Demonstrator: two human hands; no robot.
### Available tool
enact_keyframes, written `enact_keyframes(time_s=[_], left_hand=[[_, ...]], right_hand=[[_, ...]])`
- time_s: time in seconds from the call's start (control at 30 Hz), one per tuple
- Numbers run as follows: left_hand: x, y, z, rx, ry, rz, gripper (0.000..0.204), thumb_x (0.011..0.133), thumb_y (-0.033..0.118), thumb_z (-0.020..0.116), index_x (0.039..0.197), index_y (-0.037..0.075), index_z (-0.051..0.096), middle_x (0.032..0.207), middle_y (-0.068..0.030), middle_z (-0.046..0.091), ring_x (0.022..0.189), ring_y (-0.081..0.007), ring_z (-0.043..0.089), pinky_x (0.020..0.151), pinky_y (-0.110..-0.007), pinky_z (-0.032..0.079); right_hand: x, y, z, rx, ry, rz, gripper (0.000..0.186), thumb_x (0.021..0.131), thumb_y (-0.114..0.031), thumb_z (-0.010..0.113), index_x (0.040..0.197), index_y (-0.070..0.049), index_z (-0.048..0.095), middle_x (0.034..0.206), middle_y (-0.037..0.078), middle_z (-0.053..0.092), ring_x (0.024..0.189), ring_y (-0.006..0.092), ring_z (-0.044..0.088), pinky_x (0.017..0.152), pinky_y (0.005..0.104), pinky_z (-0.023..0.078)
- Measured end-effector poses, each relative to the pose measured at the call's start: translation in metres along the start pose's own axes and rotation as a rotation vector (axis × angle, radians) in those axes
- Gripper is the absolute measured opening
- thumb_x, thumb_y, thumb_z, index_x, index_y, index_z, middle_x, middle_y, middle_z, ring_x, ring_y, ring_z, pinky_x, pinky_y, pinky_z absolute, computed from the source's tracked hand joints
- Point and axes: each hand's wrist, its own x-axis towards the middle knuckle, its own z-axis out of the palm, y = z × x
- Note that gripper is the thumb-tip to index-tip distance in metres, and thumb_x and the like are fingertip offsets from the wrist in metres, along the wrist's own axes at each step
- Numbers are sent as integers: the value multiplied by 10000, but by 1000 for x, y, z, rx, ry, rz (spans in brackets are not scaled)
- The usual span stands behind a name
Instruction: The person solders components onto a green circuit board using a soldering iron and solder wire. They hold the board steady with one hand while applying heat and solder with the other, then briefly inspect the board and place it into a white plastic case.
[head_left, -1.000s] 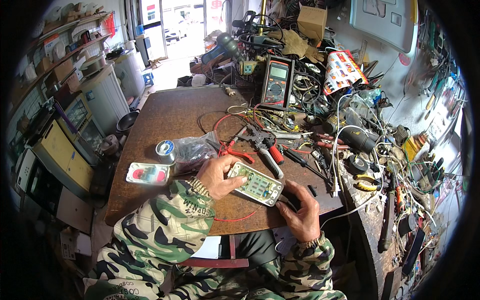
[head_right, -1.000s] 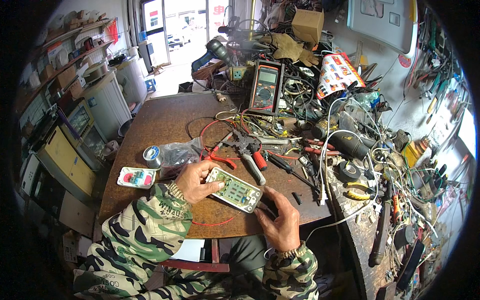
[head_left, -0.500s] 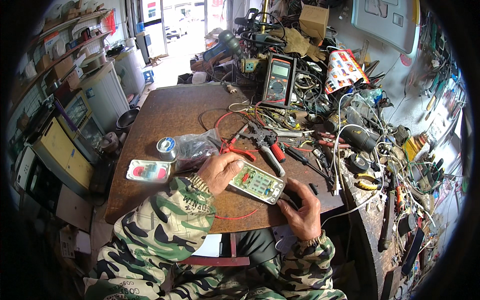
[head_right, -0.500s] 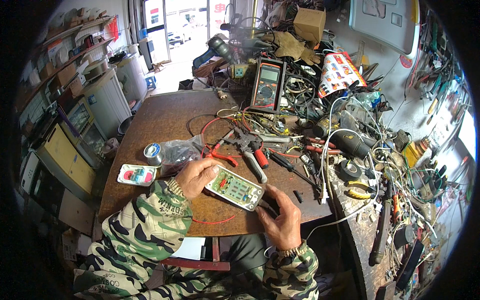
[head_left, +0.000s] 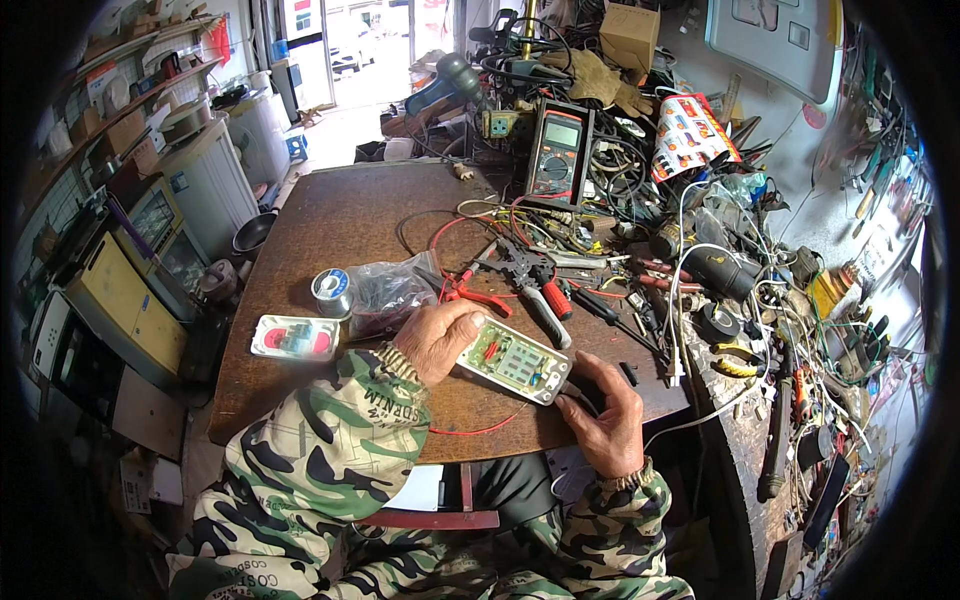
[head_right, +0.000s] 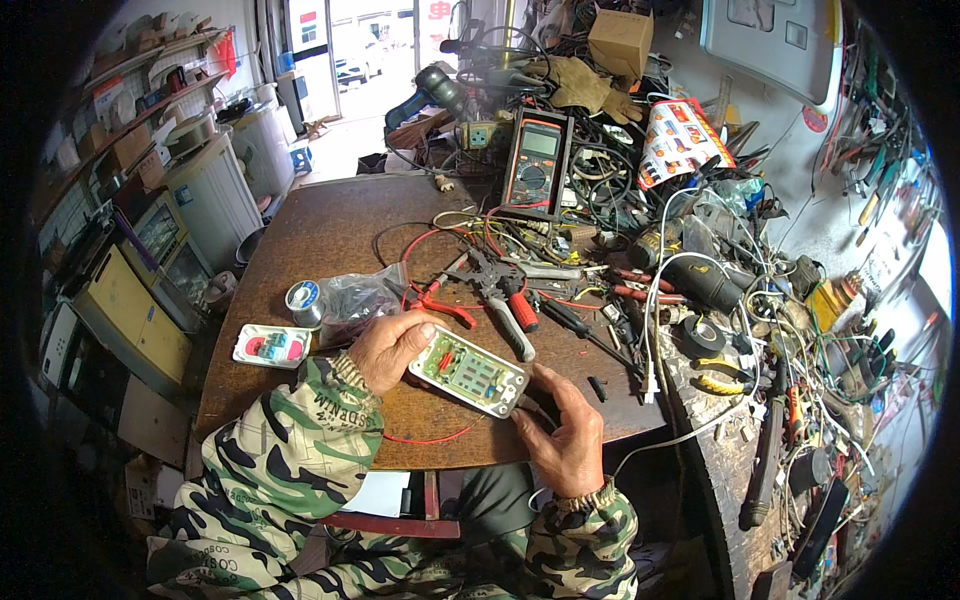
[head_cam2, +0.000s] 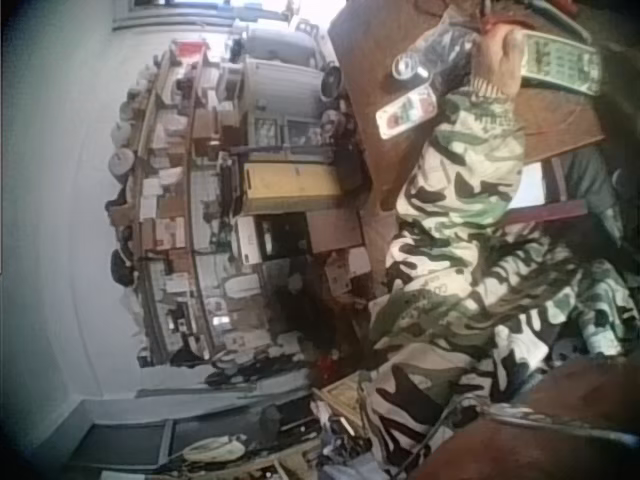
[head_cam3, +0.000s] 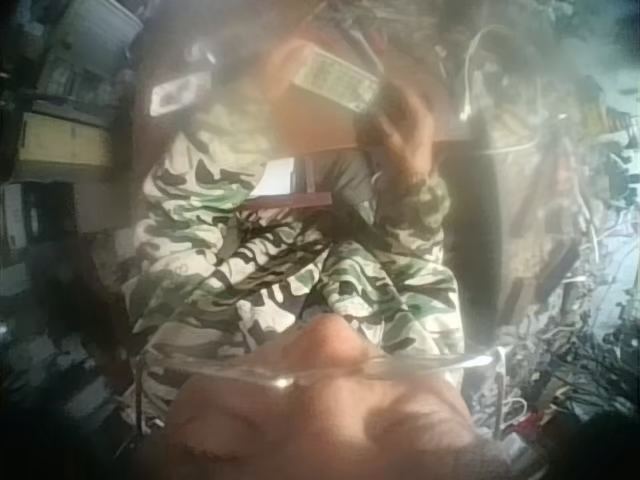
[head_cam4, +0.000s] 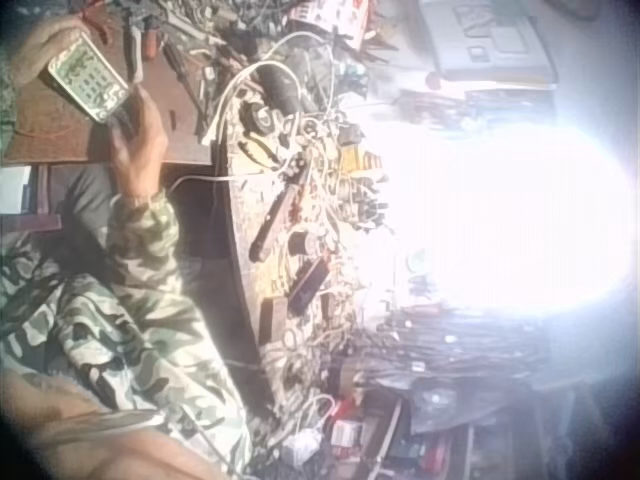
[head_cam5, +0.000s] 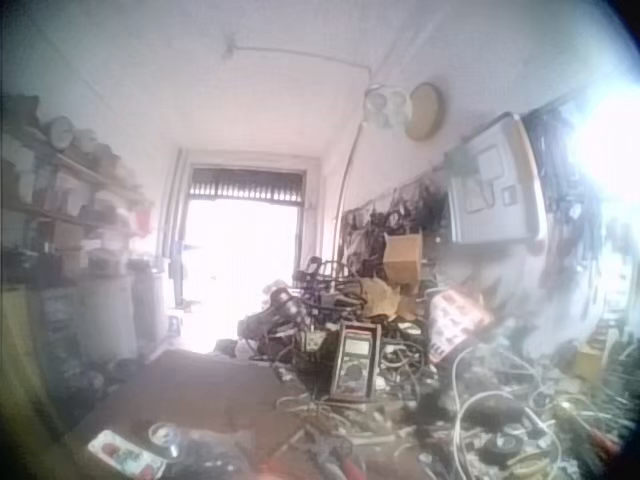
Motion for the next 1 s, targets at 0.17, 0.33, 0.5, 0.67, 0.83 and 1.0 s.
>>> enact_keyframes(time_s=[0.17, 0.33, 0.5, 0.67, 0.83, 1.0], left_hand=[[-1, -1, -1, -9, 7, 2, 450, 1081, 393, 463, 1165, -8, 648, 914, -75, 703, 850, -131, 654, 784, -305, 525], [0, -2, 0, -8, 4, -1, 452, 1083, 394, 461, 1169, -8, 650, 915, -76, 709, 854, -131, 662, 790, -303, 528], [-1, -2, 0, -2, 7, -16, 456, 1085, 394, 456, 1165, -10, 653, 921, -82, 717, 861, -131, 670, 798, -302, 532], [-1, 2, -2, 12, -6, -26, 450, 1085, 387, 459, 1168, -11, 653, 924, -82, 719, 865, -129, 673, 802, -301, 534], [0, 0, -1, -5, 1, -11, 443, 1085, 377, 463, 1176, -12, 652, 925, -84, 721, 862, -129, 675, 805, -302, 536], [0, 1, -2, 3, -5, -8, 441, 1084, 373, 465, 1185, -14, 652, 942, -86, 722, 874, -131, 674, 808, -300, 535]], right_hand=[[1, -1, 2, 5, 2, -9, 523, 825, 10, 769, 1311, 59, 582, 1204, 185, 688, 1143, 244, 674, 978, 341, 524], [0, 2, 1, 4, 8, -14, 522, 822, 8, 770, 1308, 59, 584, 1201, 186, 691, 1141, 248, 675, 976, 343, 523], [0, 2, 1, 7, 8, -6, 524, 824, 4, 772, 1310, 61, 584, 1199, 188, 692, 1141, 251, 675, 977, 346, 521], [1, -3, 0, -29, -7, 3, 523, 827, 12, 768, 1312, 63, 580, 1209, 188, 687, 1152, 250, 669, 985, 347, 518], [0, 0, 0, -11, -7, -15, 530, 827, 17, 766, 1318, 64, 574, 1219, 193, 682, 1156, 256, 669, 989, 349, 518], [0, 0, 0, -5, -6, -3, 529, 828, 13, 768, 1318, 65, 574, 1219, 194, 682, 1161, 256, 667, 991, 350, 518]])
